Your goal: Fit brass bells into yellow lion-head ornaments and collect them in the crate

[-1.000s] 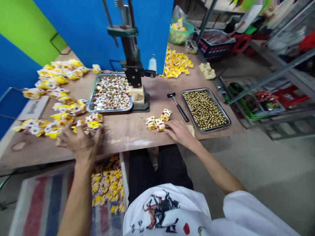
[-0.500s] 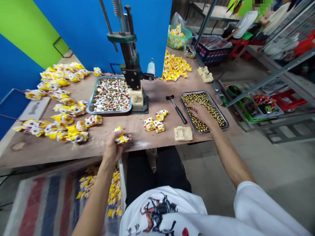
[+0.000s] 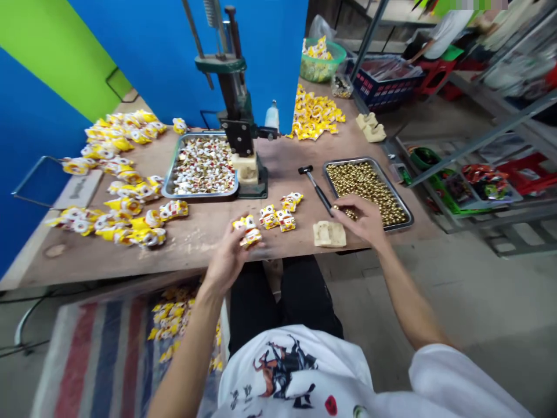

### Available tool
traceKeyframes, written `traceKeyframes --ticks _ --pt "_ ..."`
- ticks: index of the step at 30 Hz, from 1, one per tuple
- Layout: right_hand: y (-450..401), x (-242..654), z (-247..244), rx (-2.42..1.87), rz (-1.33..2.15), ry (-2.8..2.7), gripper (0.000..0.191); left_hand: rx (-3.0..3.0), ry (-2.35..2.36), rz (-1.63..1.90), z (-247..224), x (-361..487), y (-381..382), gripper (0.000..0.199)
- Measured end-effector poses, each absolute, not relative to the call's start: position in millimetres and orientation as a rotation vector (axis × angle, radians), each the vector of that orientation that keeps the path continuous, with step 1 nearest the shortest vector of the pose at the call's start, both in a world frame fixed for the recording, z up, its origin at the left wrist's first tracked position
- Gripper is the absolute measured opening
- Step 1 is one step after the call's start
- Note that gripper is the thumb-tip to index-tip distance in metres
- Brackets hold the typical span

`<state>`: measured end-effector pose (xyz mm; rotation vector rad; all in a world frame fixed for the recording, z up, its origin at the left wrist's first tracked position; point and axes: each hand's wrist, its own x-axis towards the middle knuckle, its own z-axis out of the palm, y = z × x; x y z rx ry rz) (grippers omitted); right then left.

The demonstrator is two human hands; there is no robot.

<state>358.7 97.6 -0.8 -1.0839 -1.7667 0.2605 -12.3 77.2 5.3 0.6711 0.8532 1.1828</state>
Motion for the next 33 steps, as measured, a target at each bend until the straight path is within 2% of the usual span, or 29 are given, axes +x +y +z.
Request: traceKeyframes --ticks 5,9,15,24,27,33 --pt "65.8 274.1 5.2 -0.765 0.370 -1.883 0.019 0.774 0.752 1.254 19.1 18.4 63.7 0.045" --pt "63.4 234.4 -0.2 -0.689 0.383 -1.915 0.017 0.721 0.687 1.233 21.9 24.1 53.9 0.046" --pt "62.6 219.7 -4.1 -0.768 0.359 -1.995 0.031 0.655 0.703 1.269 11.7 20.0 48.1 0.055" --pt "57.9 214.9 -8.4 -0.702 0.404 -1.895 0.021 0.913 0.692 1.241 2.2 16.1 40.7 0.055" --pt "51.0 215.5 -5.9 -0.727 0.400 -1.900 0.029 1.090 0.734 1.251 1.7 13.1 34.7 0.052" --pt "34.1 213.9 -7.9 -0.747 0.332 -1.939 0.059 1.197 0.803 1.213 18.4 8.0 21.1 0.047"
